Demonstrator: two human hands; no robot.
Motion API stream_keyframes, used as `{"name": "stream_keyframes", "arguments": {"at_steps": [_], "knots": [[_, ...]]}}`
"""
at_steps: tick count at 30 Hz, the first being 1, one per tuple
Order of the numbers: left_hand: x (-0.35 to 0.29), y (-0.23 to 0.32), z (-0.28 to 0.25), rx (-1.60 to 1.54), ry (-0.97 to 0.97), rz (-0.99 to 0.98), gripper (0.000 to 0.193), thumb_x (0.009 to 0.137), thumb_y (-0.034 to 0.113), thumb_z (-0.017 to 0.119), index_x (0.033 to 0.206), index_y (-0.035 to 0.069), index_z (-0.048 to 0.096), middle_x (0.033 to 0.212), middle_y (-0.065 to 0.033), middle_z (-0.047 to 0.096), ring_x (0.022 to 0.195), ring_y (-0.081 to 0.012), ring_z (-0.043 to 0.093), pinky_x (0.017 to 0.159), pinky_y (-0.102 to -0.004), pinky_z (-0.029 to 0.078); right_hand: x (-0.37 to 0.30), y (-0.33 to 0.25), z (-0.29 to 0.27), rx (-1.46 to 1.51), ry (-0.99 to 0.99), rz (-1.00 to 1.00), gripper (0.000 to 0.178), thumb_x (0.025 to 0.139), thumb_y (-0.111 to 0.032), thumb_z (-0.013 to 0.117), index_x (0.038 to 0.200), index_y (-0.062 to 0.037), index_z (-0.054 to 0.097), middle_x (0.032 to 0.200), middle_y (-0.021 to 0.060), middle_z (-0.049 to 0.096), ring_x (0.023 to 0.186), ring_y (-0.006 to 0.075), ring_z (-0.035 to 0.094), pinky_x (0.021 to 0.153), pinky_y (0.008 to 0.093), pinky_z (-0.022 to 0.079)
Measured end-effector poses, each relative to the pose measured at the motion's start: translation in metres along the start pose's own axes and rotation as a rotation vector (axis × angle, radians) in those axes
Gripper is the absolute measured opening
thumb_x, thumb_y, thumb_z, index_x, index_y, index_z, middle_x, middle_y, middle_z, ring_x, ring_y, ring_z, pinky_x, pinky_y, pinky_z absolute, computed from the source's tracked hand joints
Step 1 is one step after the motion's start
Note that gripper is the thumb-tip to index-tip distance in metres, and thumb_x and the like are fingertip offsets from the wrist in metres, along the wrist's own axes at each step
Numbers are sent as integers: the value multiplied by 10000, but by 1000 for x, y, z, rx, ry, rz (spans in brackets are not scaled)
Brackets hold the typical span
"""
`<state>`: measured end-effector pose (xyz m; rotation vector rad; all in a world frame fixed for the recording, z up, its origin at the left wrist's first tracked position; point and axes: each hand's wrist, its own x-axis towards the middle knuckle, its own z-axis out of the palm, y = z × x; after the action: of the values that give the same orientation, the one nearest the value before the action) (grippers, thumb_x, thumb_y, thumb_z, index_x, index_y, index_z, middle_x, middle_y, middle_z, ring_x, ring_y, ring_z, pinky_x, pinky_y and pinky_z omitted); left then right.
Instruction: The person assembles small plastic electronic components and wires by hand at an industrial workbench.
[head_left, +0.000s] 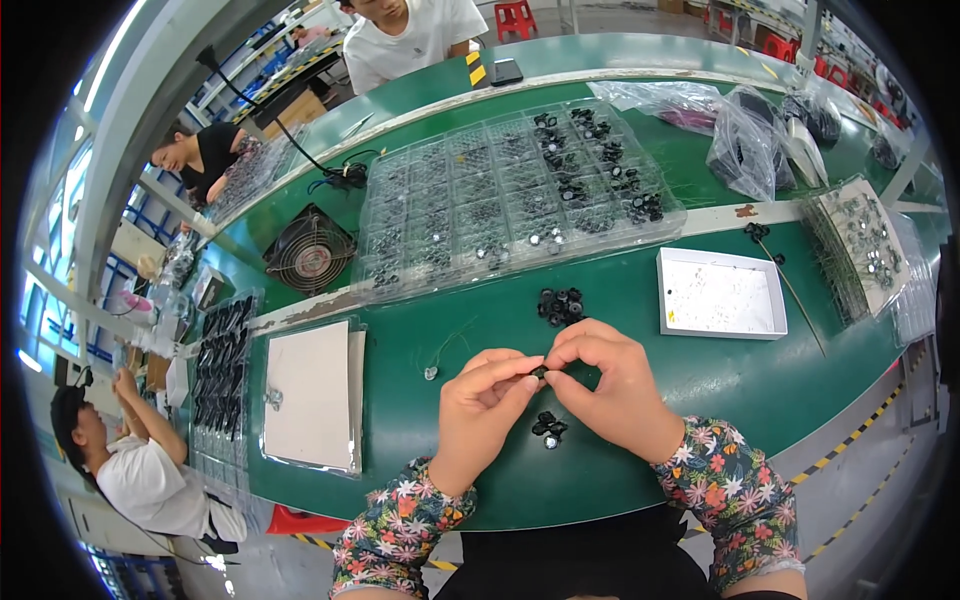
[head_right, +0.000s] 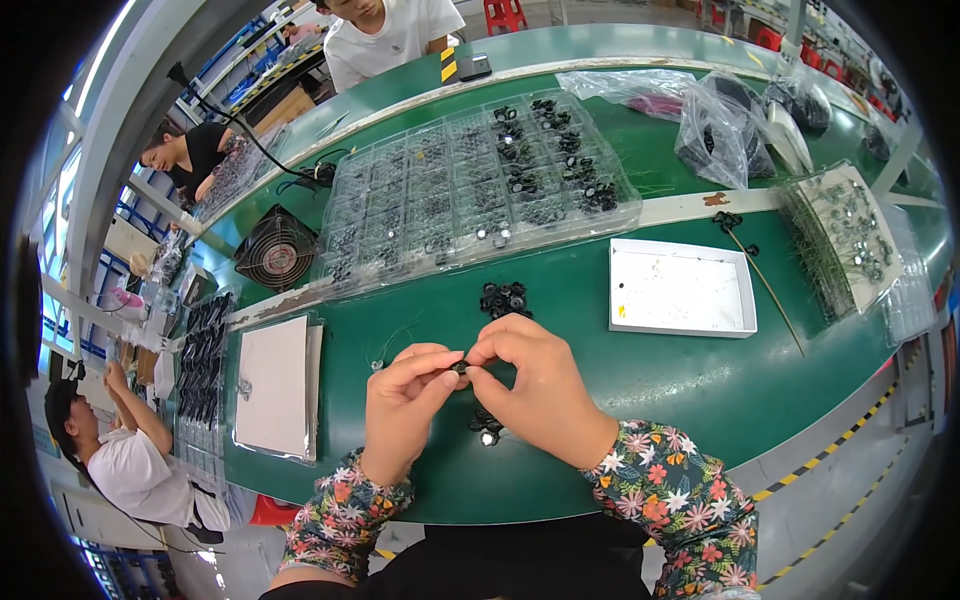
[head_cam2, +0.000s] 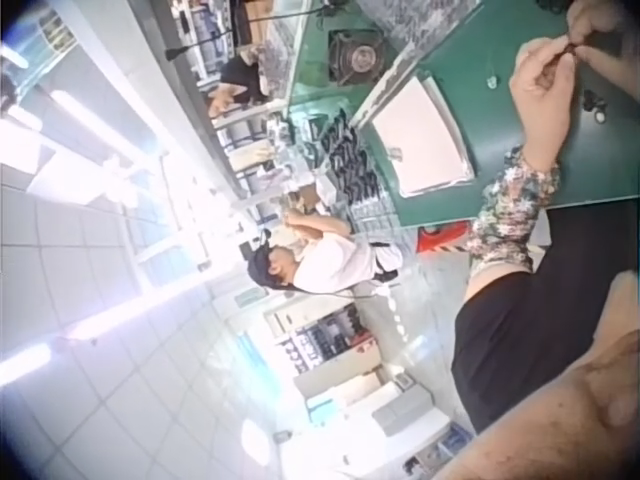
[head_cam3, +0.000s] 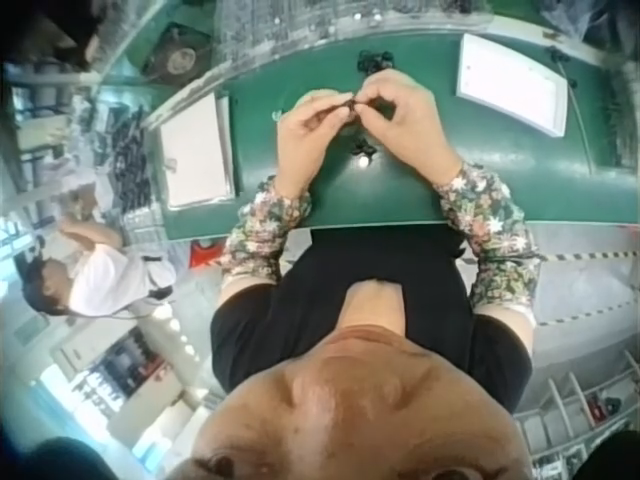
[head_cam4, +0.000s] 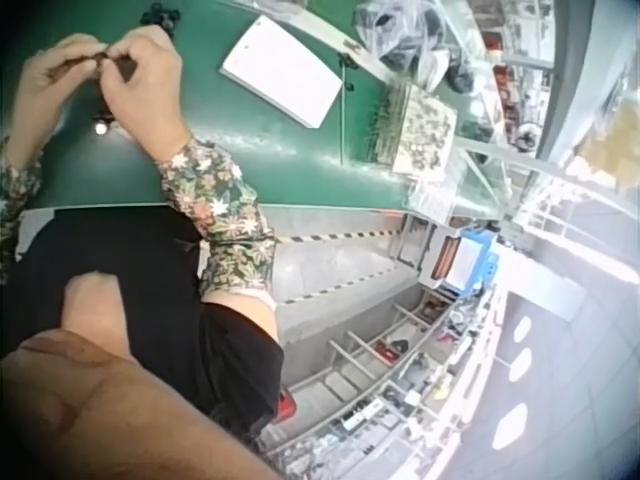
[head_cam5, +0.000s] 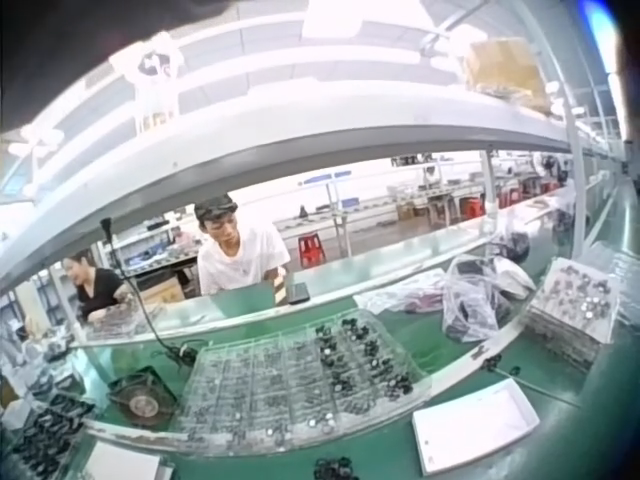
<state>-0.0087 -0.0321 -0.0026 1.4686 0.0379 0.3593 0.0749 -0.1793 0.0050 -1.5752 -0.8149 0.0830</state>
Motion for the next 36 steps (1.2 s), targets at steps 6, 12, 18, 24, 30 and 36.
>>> {"name": "stream_keyframes", "arguments": {"at_steps": [6,12,18,24,30,36], "knots": [[7,0,-5,-41,-17,-184,217,871,-42,600,1084,-37,639,1023,-99,642,869,-148,655,803,-259,548,2,4,0,-86,34,-28,69,743,-3,666,798,11,625,850,107,608,737,228,625,663,313,515],[12,0,-7,-73,-25,-235,209,878,-29,595,1082,-45,636,973,-100,669,852,-147,654,779,-259,551,5,9,1,-160,24,-41,98,714,-43,688,782,-3,631,838,101,613,735,248,625,650,325,510],[3,-11,-1,176,37,-54,175,846,-21,592,995,-4,682,900,-64,681,776,-78,619,677,-222,520,2,7,13,-486,49,-235,111,666,-71,680,754,-37,623,814,96,595,766,296,591,690,409,463],[6,-11,14,102,-14,-86,129,832,-17,590,938,-42,658,849,-64,667,761,-70,607,665,-219,510,-8,-4,4,-582,39,-149,149,657,20,668,734,-20,547,843,119,578,798,312,563,700,391,452],[9,-17,8,140,27,-31,89,820,-18,598,885,-29,658,802,-45,631,706,-64,588,610,-218,486,-1,0,10,-471,11,-122,176,653,69,645,736,-6,509,815,129,546,752,297,551,673,359,449],[8,-21,12,209,31,73,72,805,-27,598,854,-19,650,778,-51,613,653,-76,573,561,-226,465,-2,-1,9,-427,-9,-126,178,655,107,617,734,16,487,775,138,499,721,292,529,649,341,441]]}}
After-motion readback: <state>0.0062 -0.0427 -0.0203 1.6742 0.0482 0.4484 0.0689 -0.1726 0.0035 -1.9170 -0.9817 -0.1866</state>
